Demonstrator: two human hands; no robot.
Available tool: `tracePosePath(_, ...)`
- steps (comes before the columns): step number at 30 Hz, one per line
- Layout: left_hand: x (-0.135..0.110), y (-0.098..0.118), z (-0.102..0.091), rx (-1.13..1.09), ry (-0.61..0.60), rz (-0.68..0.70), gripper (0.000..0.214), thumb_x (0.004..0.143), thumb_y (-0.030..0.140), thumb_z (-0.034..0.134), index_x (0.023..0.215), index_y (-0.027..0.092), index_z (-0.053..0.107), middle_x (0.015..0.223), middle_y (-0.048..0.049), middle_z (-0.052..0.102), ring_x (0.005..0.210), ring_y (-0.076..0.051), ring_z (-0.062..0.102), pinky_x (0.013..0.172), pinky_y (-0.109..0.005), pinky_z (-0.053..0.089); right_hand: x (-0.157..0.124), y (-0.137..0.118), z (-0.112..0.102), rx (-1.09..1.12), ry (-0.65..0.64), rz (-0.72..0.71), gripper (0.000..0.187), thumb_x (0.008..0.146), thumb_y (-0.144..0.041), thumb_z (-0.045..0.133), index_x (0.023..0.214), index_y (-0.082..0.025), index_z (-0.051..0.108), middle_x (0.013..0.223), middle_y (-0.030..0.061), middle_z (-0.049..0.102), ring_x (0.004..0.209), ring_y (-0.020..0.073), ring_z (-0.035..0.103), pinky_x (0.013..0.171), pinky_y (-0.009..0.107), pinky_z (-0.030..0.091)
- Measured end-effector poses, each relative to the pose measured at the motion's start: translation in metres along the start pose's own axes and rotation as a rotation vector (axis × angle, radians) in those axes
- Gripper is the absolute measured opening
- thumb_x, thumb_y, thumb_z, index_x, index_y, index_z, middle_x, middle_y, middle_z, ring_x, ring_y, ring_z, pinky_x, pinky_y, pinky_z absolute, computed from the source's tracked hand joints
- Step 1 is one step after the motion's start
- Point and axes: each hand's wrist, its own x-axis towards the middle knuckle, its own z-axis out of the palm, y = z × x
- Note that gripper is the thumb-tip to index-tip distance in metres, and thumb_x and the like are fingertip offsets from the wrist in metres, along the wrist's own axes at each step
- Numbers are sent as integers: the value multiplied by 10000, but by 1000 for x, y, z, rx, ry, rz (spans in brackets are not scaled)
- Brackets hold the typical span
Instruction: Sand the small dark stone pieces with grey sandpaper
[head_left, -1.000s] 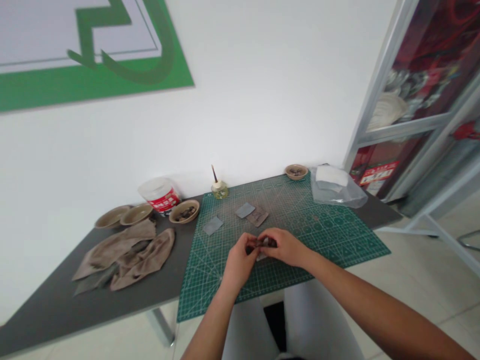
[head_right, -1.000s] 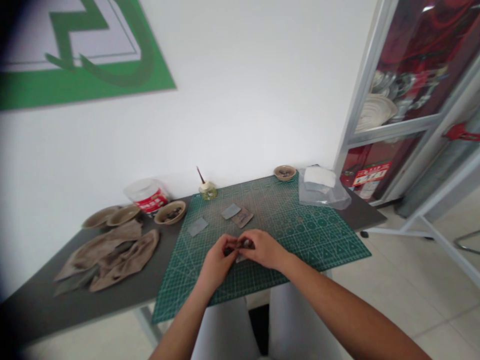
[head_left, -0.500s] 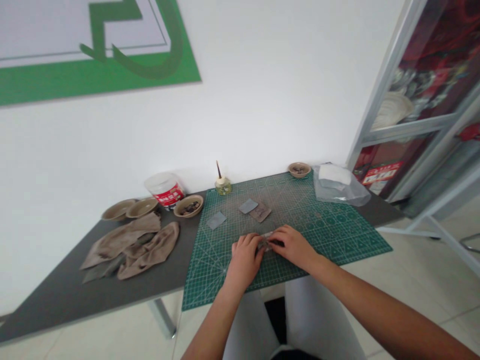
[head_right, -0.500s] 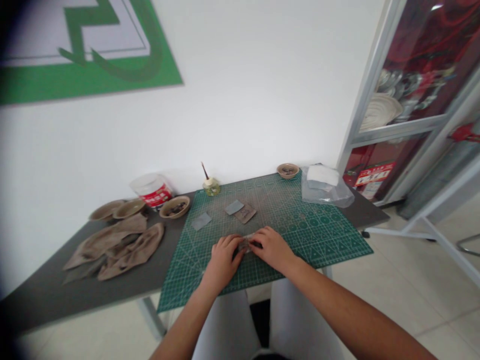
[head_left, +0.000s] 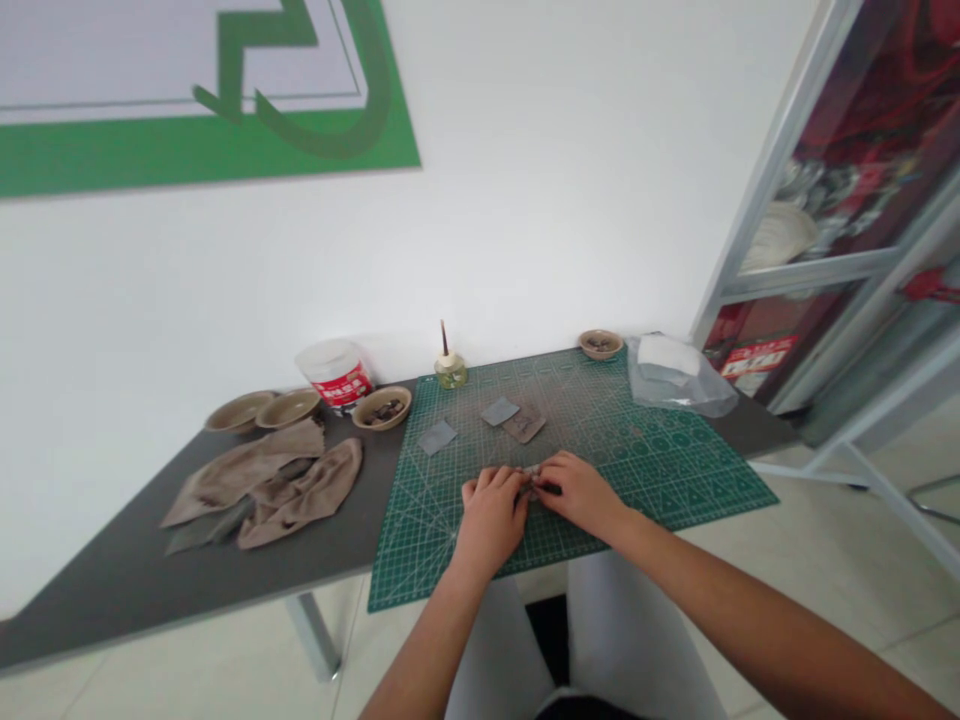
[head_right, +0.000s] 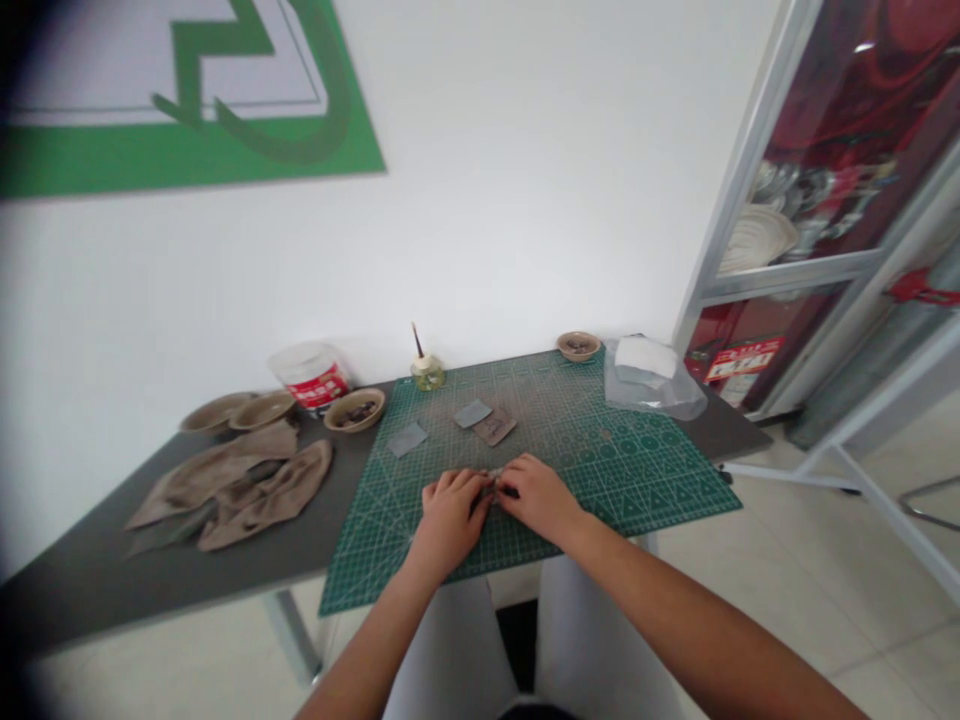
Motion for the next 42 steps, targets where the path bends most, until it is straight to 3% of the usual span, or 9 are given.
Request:
tracePosePath(21,0,0,-2,-65,-18,-32,323,893,124,433,1124,275,601,1196,-33,628,1162,-229,475,926,-408,312,7,2,3,30,-9,-40,77,803,-165,667,736,-188,639,871,38,639,898,188,547,826,315,443)
tracePosePath(42,-3,5,-6,-64,13,-80,254,871,160,476,1092,264,543,1095,-40,649,1101,-244,483,906,-424,300,8,6,-3,30,-83,-63,60,808,-164,660,757,-189,640,919,38,646,920,180,543,833,310,448)
